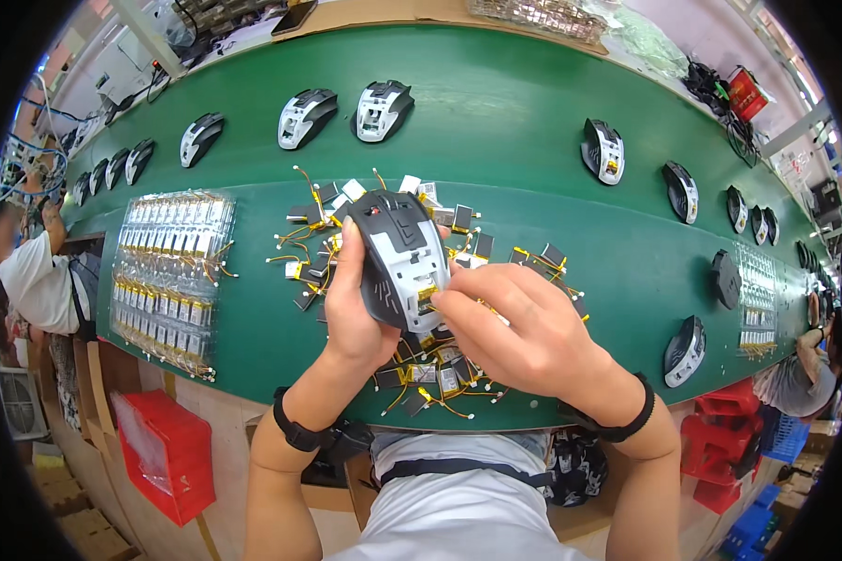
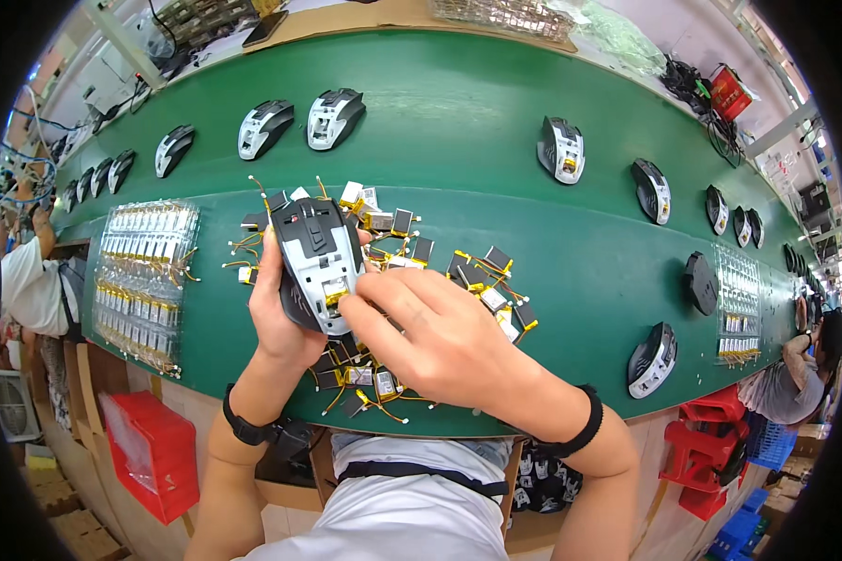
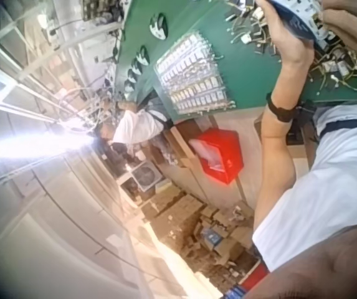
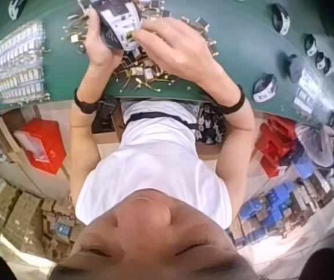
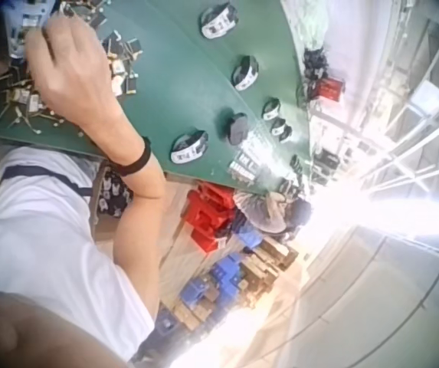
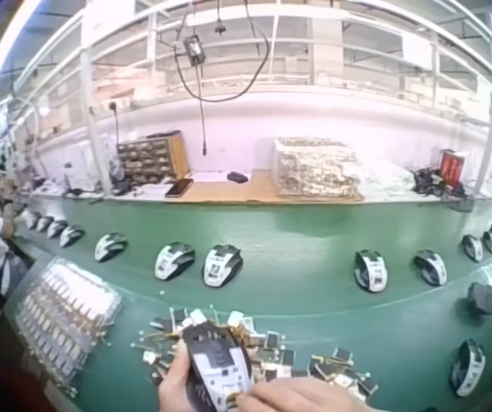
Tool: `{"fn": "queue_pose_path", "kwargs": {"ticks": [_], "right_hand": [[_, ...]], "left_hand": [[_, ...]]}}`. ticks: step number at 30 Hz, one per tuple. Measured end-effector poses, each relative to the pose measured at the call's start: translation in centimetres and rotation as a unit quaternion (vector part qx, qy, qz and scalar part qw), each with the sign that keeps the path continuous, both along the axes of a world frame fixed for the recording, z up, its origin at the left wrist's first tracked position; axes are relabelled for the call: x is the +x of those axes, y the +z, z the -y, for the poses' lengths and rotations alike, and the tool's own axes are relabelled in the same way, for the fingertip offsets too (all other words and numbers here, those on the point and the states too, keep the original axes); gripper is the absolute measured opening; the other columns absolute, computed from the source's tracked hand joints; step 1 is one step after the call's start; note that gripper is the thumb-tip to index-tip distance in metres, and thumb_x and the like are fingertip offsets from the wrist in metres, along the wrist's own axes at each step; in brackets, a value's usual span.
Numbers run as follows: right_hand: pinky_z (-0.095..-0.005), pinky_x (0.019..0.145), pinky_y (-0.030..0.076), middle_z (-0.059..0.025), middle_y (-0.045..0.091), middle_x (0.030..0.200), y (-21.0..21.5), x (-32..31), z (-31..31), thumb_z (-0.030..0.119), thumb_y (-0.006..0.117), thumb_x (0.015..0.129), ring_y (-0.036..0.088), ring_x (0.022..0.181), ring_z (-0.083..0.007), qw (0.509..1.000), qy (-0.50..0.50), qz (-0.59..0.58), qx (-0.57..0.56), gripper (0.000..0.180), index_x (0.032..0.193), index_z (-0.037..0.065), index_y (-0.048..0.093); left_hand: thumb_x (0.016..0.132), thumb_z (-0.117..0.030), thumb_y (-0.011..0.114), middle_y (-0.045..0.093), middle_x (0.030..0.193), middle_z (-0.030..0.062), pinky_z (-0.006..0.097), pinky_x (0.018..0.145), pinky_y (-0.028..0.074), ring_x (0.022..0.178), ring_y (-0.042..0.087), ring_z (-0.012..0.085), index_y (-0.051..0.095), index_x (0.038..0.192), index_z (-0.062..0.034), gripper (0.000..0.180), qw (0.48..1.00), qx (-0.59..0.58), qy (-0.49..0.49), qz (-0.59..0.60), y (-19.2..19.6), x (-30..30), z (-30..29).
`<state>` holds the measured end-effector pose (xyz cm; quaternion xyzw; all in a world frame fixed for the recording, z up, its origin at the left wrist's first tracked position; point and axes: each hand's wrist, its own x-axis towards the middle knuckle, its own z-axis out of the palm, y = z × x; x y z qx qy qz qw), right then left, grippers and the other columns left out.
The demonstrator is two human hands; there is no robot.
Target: The person assembles electronic devices by inserting small battery packs into the internal compartments of black and white plastic casings. They pick up a casing, insert a battery, and place the unit on the table, repeating this process for multiple units.
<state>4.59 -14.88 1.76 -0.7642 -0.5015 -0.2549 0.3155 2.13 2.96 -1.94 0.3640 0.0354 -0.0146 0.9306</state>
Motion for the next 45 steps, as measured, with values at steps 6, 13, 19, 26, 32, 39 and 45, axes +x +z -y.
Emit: {"fn": "queue_pose_path", "kwargs": {"ticks": [6,13,19,26,32,39,45], "right_hand": [[-0.0349,0.072,0.057,-0.0135,0.065,0.097,0.4,0.1,0.4,0.005,0.068,0.066,0.066,0.084,-0.0255,0.997,0.034,0.041,-0.061,0.030,0.095,-0.004,0.066],[-0.0337,0.067,0.056,-0.0149,0.064,0.097,1.1,0.4,0.0,0.005,0.067,0.064,0.065,0.079,-0.0249,0.994,0.047,0.066,-0.067,0.031,0.093,-0.006,0.066],[-0.0330,0.062,0.053,-0.0115,0.065,0.090,0.3,-0.7,-1.6,0.001,0.072,0.065,0.064,0.072,-0.0233,0.997,0.005,-0.057,0.049,0.026,0.091,-0.001,0.067],[-0.0350,0.068,0.054,-0.0103,0.066,0.094,-2.6,-1.1,-5.8,0.000,0.077,0.071,0.064,0.078,-0.0267,0.972,-0.029,-0.151,0.177,0.024,0.093,0.001,0.068],[-0.0382,0.076,0.050,-0.0109,0.062,0.112,-2.7,-2.4,-5.5,0.008,0.070,0.069,0.060,0.097,-0.0292,0.997,-0.066,-0.027,0.024,0.040,0.108,-0.001,0.068],[-0.0385,0.080,0.050,-0.0100,0.060,0.117,-2.5,-1.9,-4.8,0.001,0.066,0.065,0.058,0.099,-0.0295,0.991,-0.016,-0.110,0.072,0.045,0.110,0.001,0.069],[-0.0390,0.080,0.052,-0.0100,0.062,0.108,-2.0,-2.3,-4.6,-0.007,0.065,0.059,0.060,0.093,-0.0297,0.989,-0.013,-0.119,0.088,0.046,0.103,0.003,0.071]], "left_hand": [[0.104,-0.054,0.022,0.064,0.119,0.0182,0.042,0.089,0.054,0.100,0.067,0.0295,0.050,0.131,-0.0041,0.063,0.998,-0.035,-0.053,0.015,-0.3,-0.2,-0.8],[0.104,-0.054,0.021,0.063,0.119,0.0183,0.043,0.086,0.056,0.099,0.067,0.0305,0.050,0.132,-0.0045,0.064,0.999,-0.025,-0.038,-0.001,-0.3,-0.1,-1.0],[0.103,-0.055,0.019,0.063,0.118,0.0192,0.041,0.081,0.057,0.094,0.067,0.0301,0.047,0.134,-0.0053,0.065,0.999,0.003,0.041,0.018,0.3,-0.5,-0.7],[0.103,-0.057,0.021,0.062,0.117,0.0162,0.043,0.084,0.055,0.097,0.066,0.0314,0.049,0.131,-0.0058,0.065,0.995,-0.021,0.101,0.014,-0.3,-0.2,-2.3],[0.103,-0.056,0.021,0.063,0.117,0.0161,0.043,0.084,0.056,0.098,0.066,0.0316,0.052,0.128,-0.0059,0.064,0.994,-0.069,0.081,-0.020,-0.2,-0.2,-3.1],[0.103,-0.057,0.022,0.064,0.116,0.0164,0.043,0.084,0.056,0.097,0.067,0.0321,0.050,0.129,-0.0043,0.066,0.996,-0.067,0.056,-0.017,0.7,-0.4,-2.8],[0.103,-0.057,0.022,0.063,0.118,0.0174,0.044,0.085,0.056,0.097,0.067,0.0320,0.049,0.131,-0.0041,0.066,0.999,-0.042,0.027,-0.006,0.5,-0.5,-3.0]]}}
